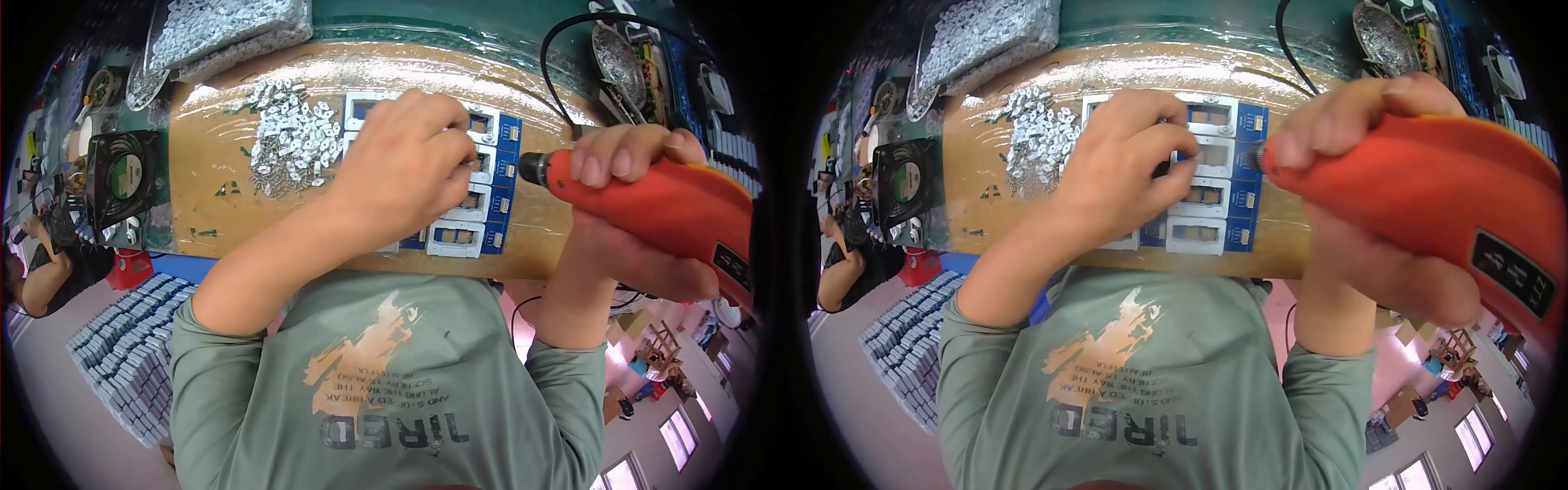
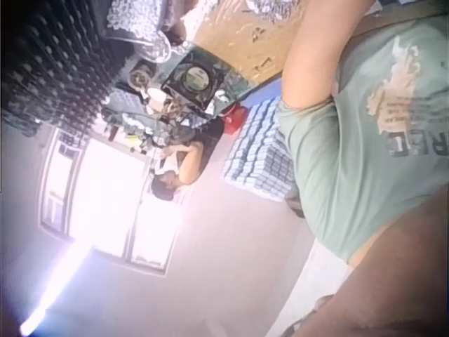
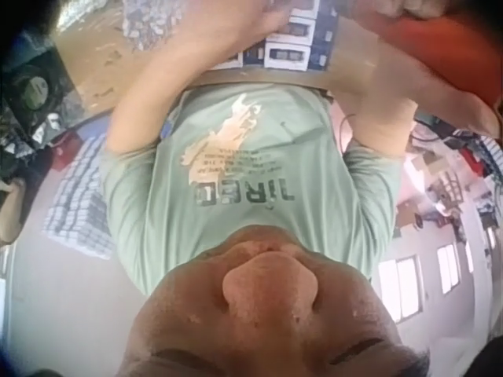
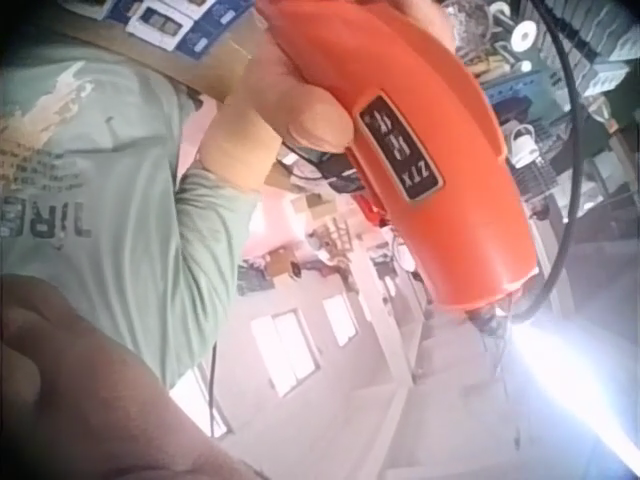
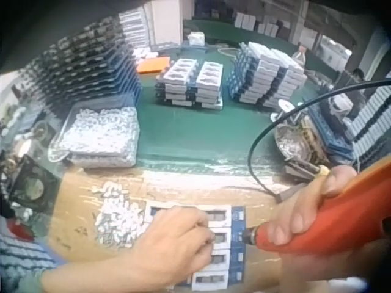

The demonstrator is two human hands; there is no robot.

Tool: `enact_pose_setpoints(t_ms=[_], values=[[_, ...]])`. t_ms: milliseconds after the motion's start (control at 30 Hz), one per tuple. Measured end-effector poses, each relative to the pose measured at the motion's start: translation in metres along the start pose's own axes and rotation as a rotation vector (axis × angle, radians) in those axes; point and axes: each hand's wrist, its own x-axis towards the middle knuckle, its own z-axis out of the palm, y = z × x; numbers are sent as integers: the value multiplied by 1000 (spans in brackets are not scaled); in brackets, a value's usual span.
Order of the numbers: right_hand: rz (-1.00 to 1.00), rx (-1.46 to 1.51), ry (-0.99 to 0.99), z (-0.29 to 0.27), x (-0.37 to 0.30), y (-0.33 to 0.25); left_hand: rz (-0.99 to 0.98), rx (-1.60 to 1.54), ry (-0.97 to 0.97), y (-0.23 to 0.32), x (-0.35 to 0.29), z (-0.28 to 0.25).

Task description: The person assembles electronic components onto a circuit board using an electric screwdriver.

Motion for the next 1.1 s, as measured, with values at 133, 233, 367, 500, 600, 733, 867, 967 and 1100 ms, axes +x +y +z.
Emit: enact_pose_setpoints(t_ms=[133, 233, 367, 500, 600, 733, 867, 967, 1100], values=[[30, 39, -47, 21, 10, 10, -19, 17, 36, -8, 8, 18], [11, 52, -155, 15, 18, 16, -35, 21, 25, -10, 6, 23], [20, 92, -135, 18, 18, 24, -10, 9, 43, -12, 8, 26], [26, 124, -128, 19, 21, 31, -6, 1, 65, -13, 6, 28], [25, 166, -188, 17, 24, 34, -22, 0, 64, -12, 6, 27], [58, 131, -166, 19, 25, 31, -31, -26, 68, -12, 7, 28], [75, 124, -168, 19, 26, 35, -50, -18, 48, -12, 4, 27], [85, 116, -143, 24, 24, 34, -62, -24, 37, -13, 4, 26], [57, 63, -158, 27, 27, 32, -60, -20, 20, -12, 6, 25]])
